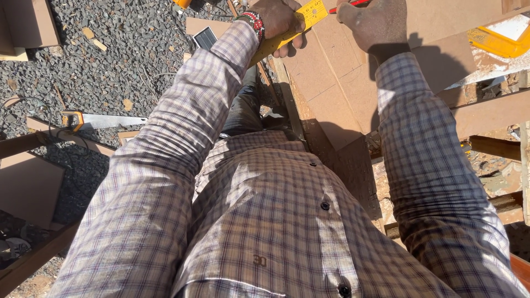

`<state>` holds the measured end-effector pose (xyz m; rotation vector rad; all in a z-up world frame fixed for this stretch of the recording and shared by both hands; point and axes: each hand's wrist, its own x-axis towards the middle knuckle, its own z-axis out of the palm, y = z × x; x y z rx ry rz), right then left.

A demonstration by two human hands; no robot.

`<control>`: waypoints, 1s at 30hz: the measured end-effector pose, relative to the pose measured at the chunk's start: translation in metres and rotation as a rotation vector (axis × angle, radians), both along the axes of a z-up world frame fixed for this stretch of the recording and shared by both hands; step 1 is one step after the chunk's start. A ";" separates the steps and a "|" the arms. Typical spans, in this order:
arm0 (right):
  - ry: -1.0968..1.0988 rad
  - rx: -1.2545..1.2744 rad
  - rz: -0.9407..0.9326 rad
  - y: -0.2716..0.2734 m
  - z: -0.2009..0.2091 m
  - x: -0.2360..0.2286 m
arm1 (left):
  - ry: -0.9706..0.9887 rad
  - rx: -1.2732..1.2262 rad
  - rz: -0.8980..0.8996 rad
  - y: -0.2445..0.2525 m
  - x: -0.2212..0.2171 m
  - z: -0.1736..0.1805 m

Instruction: The person marks lines on a wood panel using a pencil and a yellow square tool.

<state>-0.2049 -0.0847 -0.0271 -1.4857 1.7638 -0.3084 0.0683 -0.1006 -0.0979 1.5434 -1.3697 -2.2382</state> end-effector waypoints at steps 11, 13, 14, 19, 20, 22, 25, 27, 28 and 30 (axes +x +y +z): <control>-0.206 -0.254 0.166 -0.008 -0.019 -0.005 | -0.152 -0.010 0.110 0.009 -0.003 0.073; -0.238 -0.290 0.213 -0.002 -0.009 -0.005 | -0.171 -0.008 0.108 0.012 -0.005 0.073; -0.223 -0.279 0.237 -0.004 -0.003 -0.001 | -0.177 -0.017 0.086 0.008 -0.004 0.074; -0.353 -0.264 0.140 -0.004 0.018 0.004 | -0.223 0.027 0.085 0.005 -0.004 0.076; -0.517 -0.159 -0.061 -0.003 0.023 0.003 | -0.167 0.042 0.093 0.004 -0.003 0.080; -0.675 -0.062 -0.285 -0.002 0.021 -0.003 | -0.106 0.055 0.074 -0.003 0.005 0.080; -0.852 -0.201 -0.402 0.000 0.013 -0.009 | 0.277 0.103 0.108 -0.025 0.013 0.077; -0.959 -0.183 -0.590 -0.001 0.023 -0.003 | 0.086 0.062 0.016 -0.048 0.004 0.085; -0.962 -0.188 -0.598 -0.005 0.017 -0.007 | 0.083 0.061 0.007 -0.058 -0.005 0.089; -0.912 -0.246 -0.534 -0.007 0.004 -0.013 | -0.061 0.113 0.029 -0.074 -0.022 0.096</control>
